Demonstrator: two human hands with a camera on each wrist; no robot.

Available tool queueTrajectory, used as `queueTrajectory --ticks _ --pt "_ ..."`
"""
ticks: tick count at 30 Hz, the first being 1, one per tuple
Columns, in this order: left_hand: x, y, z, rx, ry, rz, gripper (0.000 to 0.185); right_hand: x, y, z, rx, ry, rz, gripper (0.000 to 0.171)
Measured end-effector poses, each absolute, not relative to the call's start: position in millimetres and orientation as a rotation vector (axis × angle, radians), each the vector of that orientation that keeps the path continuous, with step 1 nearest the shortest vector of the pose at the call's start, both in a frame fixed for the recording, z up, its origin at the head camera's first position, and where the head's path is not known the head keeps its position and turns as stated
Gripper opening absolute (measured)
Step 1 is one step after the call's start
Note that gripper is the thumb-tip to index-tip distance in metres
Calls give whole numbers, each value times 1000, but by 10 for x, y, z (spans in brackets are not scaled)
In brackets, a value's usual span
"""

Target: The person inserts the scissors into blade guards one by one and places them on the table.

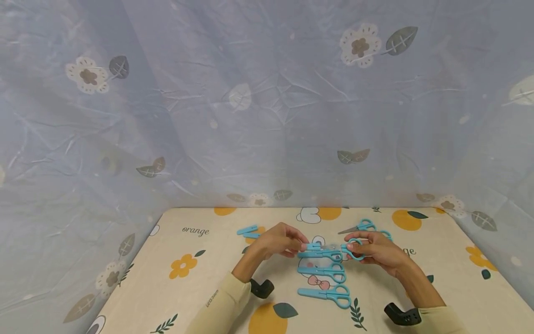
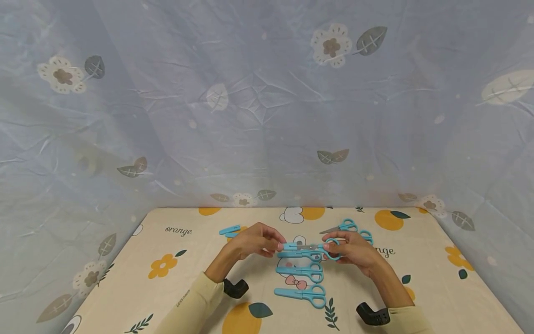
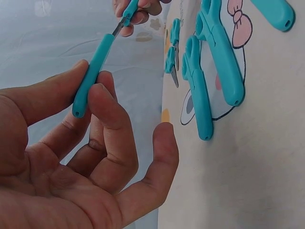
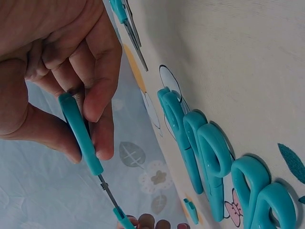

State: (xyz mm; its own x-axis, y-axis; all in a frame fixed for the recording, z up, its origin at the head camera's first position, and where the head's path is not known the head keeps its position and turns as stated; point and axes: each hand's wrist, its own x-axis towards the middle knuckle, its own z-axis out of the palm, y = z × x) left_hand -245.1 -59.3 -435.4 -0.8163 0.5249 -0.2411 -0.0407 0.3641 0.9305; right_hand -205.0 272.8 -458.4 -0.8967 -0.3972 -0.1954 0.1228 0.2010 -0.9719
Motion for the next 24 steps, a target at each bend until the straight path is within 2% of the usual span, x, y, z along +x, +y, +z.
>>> queueTrajectory --ticks 9,24 --pt "-2450 -585 -4371 415 2119 1472 7 -2046 2694 -4588 -272 2085 -1739 45" --pt "-2445 -573 -4383 435 2123 1464 10 -2052 2645 -4577 -279 2109 -1729 52"
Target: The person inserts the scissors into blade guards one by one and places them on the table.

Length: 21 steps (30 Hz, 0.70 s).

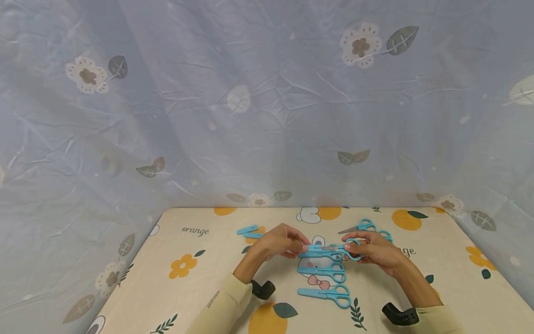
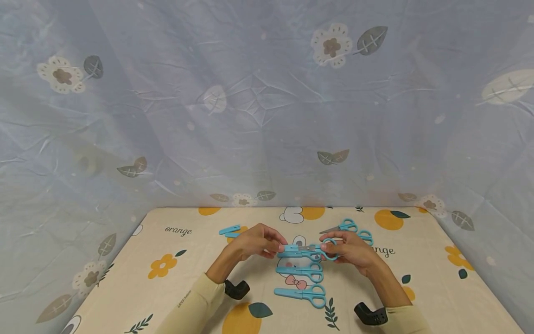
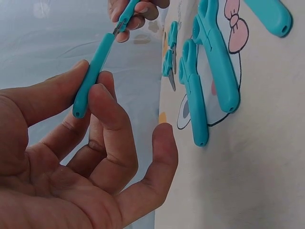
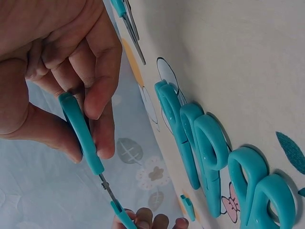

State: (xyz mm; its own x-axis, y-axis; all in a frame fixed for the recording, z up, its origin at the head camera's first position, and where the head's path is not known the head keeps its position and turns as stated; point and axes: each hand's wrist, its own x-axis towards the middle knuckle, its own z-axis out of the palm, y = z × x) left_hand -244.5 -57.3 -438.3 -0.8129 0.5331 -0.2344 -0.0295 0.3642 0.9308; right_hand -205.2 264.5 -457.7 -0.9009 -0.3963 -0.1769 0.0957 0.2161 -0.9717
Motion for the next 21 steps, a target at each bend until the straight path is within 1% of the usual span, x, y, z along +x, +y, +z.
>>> queueTrajectory --ticks 21 --pt "-2418 -528 -4384 460 2107 1482 11 -2048 2577 -4575 -284 2109 -1737 50"
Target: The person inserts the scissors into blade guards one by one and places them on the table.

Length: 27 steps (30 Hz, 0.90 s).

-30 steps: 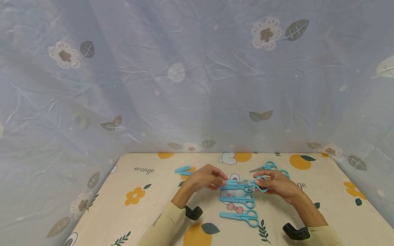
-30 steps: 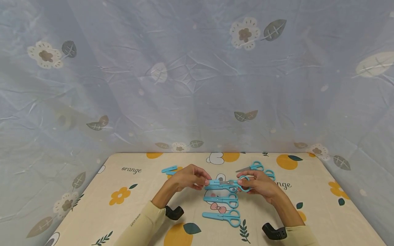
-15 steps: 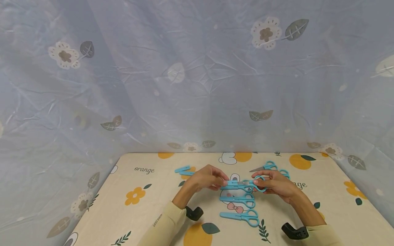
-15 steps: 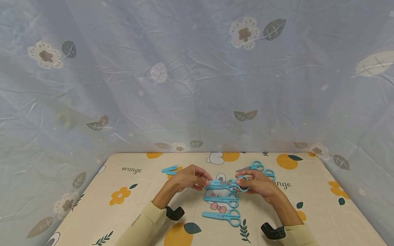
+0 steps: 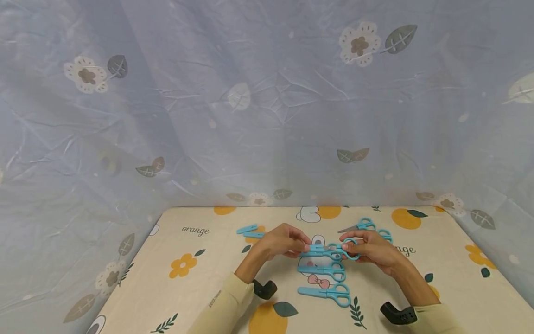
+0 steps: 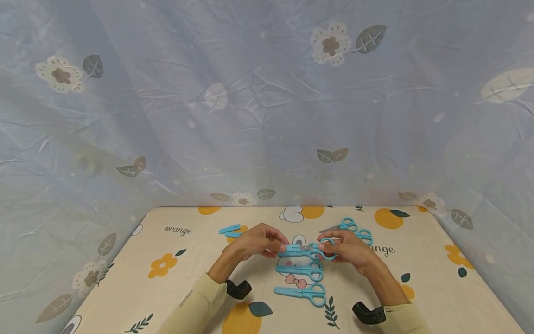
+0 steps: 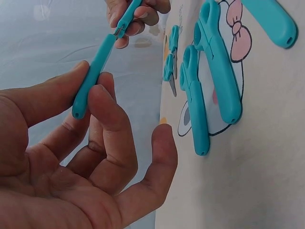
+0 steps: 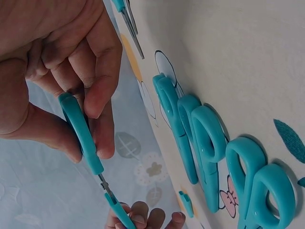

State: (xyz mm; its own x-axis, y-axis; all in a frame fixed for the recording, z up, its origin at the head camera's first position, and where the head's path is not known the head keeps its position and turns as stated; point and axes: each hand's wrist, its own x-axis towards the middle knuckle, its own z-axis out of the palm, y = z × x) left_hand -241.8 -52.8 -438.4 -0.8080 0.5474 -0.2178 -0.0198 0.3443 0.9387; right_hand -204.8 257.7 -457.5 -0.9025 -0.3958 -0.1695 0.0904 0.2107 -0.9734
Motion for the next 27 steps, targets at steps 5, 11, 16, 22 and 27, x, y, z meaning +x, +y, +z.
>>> queueTrajectory --ticks 5,11,16,22,27 --pt "-2411 -522 -4389 446 2092 1492 10 -2057 2554 -4594 -278 2113 -1732 56" --pt "-2410 -520 -4377 446 2105 1490 10 -2076 2542 -4611 -262 2128 -1719 59" --pt "-2414 -519 -4379 451 2109 1488 10 -2085 2510 -4612 -265 2134 -1721 57" --pt "-2404 -520 -4382 457 2106 1492 11 -2092 2472 -4624 -258 2146 -1714 54" --pt "-2404 -515 -4390 471 2093 1510 12 -2090 2454 -4606 -278 2155 -1704 56"
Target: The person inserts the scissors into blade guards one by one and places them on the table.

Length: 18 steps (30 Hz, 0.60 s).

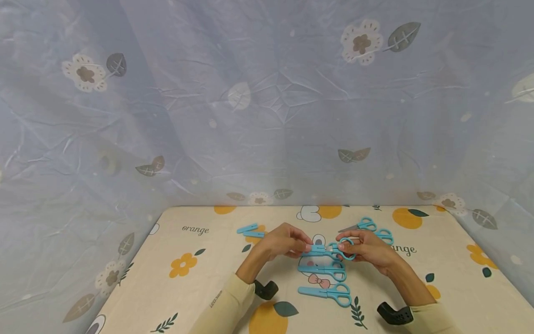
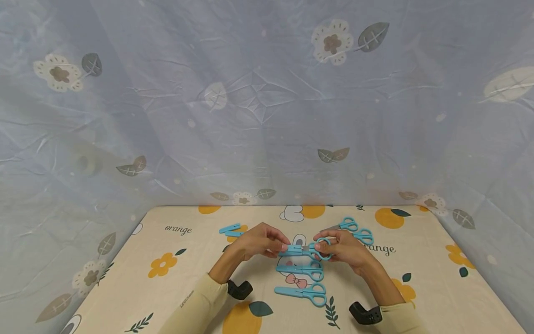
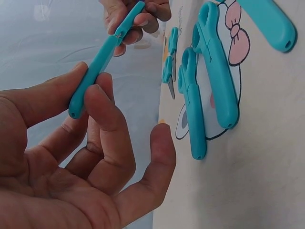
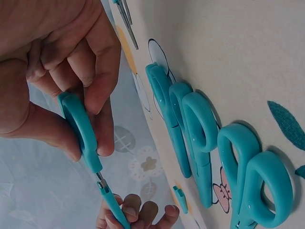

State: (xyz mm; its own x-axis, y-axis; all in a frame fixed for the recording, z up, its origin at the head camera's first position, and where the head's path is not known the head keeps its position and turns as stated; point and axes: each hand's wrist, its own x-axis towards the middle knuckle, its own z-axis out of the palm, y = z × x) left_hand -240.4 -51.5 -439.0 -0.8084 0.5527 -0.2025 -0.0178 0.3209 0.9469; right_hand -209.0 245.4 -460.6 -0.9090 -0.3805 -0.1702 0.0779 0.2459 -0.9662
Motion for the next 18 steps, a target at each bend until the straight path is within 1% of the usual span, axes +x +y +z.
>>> queueTrajectory --ticks 9,18 --pt "-2396 -487 -4394 455 2134 1518 11 -2110 2449 -4624 -264 2165 -1695 53" --pt "-2402 -461 -4404 529 2223 1501 7 -2102 2401 -4620 -258 2163 -1716 53"
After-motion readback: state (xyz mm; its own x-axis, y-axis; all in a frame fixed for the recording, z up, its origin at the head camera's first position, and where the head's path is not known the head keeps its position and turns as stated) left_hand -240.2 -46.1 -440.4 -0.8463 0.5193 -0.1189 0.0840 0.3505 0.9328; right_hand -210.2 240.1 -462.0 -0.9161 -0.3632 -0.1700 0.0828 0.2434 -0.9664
